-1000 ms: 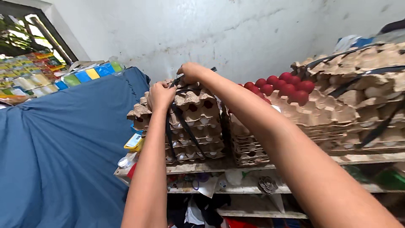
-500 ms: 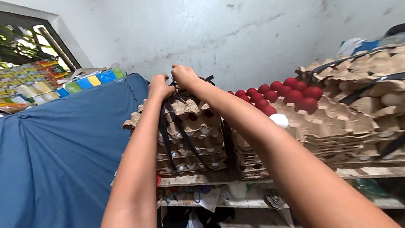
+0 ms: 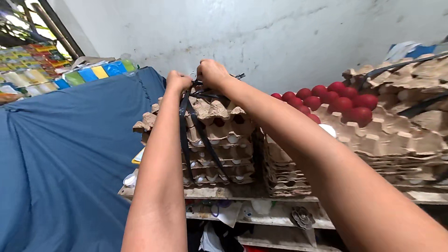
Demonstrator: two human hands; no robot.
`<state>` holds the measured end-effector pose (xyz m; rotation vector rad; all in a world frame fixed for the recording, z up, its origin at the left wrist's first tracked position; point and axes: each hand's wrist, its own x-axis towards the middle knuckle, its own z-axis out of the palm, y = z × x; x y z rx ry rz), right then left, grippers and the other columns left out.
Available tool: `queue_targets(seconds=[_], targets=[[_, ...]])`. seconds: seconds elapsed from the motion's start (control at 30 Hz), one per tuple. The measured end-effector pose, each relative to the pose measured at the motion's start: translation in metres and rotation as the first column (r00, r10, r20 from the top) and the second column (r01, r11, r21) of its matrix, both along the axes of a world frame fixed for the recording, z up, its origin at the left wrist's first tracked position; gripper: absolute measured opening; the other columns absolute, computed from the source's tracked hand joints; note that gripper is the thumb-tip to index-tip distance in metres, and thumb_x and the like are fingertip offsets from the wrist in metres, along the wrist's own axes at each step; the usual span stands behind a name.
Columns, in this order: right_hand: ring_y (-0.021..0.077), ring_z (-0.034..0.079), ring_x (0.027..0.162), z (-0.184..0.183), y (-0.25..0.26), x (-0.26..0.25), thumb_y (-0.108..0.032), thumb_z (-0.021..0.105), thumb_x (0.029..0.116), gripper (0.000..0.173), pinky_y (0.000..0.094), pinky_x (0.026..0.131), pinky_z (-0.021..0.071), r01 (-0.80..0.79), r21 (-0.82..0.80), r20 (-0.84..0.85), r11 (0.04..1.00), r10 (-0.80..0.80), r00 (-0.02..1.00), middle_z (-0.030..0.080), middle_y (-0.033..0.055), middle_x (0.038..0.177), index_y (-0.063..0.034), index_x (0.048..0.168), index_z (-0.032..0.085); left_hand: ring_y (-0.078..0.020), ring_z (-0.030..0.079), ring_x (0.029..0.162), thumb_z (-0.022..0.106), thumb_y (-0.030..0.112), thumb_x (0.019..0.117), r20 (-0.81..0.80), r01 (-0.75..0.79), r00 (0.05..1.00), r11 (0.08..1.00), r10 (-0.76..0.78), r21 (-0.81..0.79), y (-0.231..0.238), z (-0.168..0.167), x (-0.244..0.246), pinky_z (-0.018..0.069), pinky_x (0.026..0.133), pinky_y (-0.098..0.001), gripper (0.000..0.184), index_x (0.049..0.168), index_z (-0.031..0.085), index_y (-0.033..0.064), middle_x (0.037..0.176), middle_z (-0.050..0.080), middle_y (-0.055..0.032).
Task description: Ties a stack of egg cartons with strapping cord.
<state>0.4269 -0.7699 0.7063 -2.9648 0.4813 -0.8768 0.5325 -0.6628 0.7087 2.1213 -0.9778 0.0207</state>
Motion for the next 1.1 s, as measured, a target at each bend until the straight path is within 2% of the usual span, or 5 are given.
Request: queue_targets(seconds=[0.23, 0.43, 0.53, 0.67, 1.1], targets=[[0.0358, 0.065, 0.114, 0.002, 0.007, -0.002, -0.016, 0.062, 0.0974, 0.018, 0.0634, 0.098, 0.0455, -0.003, -0.015, -0.033, 1.000, 0.002, 0.999, 0.072, 0.0156, 0.113, -0.0081, 0.108, 0.075, -0.0260, 0.067, 0.109, 0.062, 0.010, 0.0924, -0.024, -0.019, 1.000, 1.000, 0.019, -0.003, 0.002, 0.001, -0.006, 0.0515, 0.095, -0.0496, 0.028, 0.118, 0.073, 0.0072, 0.117, 0.070, -0.0152], [0.0361, 0.065, 0.109, 0.004, -0.007, 0.010, -0.019, 0.067, 0.0929, 0.017, 0.0661, 0.088, 0.0484, -0.009, 0.239, -0.034, 0.971, 0.017, 0.999, 0.072, 0.0160, 0.109, -0.0077, 0.101, 0.077, -0.0239, 0.066, 0.113, 0.066, 0.006, 0.0906, -0.066, 0.027, 0.997, 1.000, -0.027, 0.002, 0.008, 0.004, -0.012, 0.0510, 0.097, -0.0472, 0.034, 0.125, 0.071, 0.0075, 0.123, 0.069, -0.0135], [0.0369, 0.065, 0.107, 0.011, -0.010, 0.019, -0.021, 0.072, 0.0895, 0.017, 0.0660, 0.086, 0.0492, 0.012, 0.247, -0.037, 0.969, -0.003, 0.999, 0.071, 0.0174, 0.107, -0.0059, 0.097, 0.077, -0.0225, 0.067, 0.105, 0.075, 0.010, 0.0860, -0.187, 0.017, 0.982, 0.996, -0.033, -0.085, 0.006, 0.003, -0.011, 0.0534, 0.093, -0.0438, 0.037, 0.122, 0.069, 0.0028, 0.117, 0.070, -0.0134], [0.0374, 0.067, 0.106, 0.010, -0.014, 0.022, -0.025, 0.072, 0.0915, 0.023, 0.0646, 0.086, 0.0511, -0.016, 0.274, -0.005, 0.962, 0.018, 1.000, 0.071, 0.0188, 0.107, -0.0038, 0.099, 0.077, -0.0159, 0.066, 0.087, 0.064, 0.023, 0.0935, -0.289, -0.079, 0.957, 0.983, 0.028, -0.168, 0.002, 0.002, -0.015, 0.0538, 0.079, -0.0371, 0.027, 0.112, 0.067, 0.0043, 0.100, 0.070, -0.0072], [0.0286, 0.067, 0.107, 0.006, -0.004, 0.002, -0.022, 0.070, 0.0955, 0.020, 0.0530, 0.094, 0.0509, -0.011, 0.417, 0.000, 0.909, 0.012, 1.000, 0.072, 0.0143, 0.111, -0.0084, 0.108, 0.078, -0.0187, 0.066, 0.106, 0.064, 0.000, 0.0920, -0.168, 0.021, 0.985, 0.994, -0.038, -0.103, 0.005, -0.004, -0.010, 0.0529, 0.093, -0.0406, 0.031, 0.121, 0.071, 0.0086, 0.119, 0.070, -0.0105]])
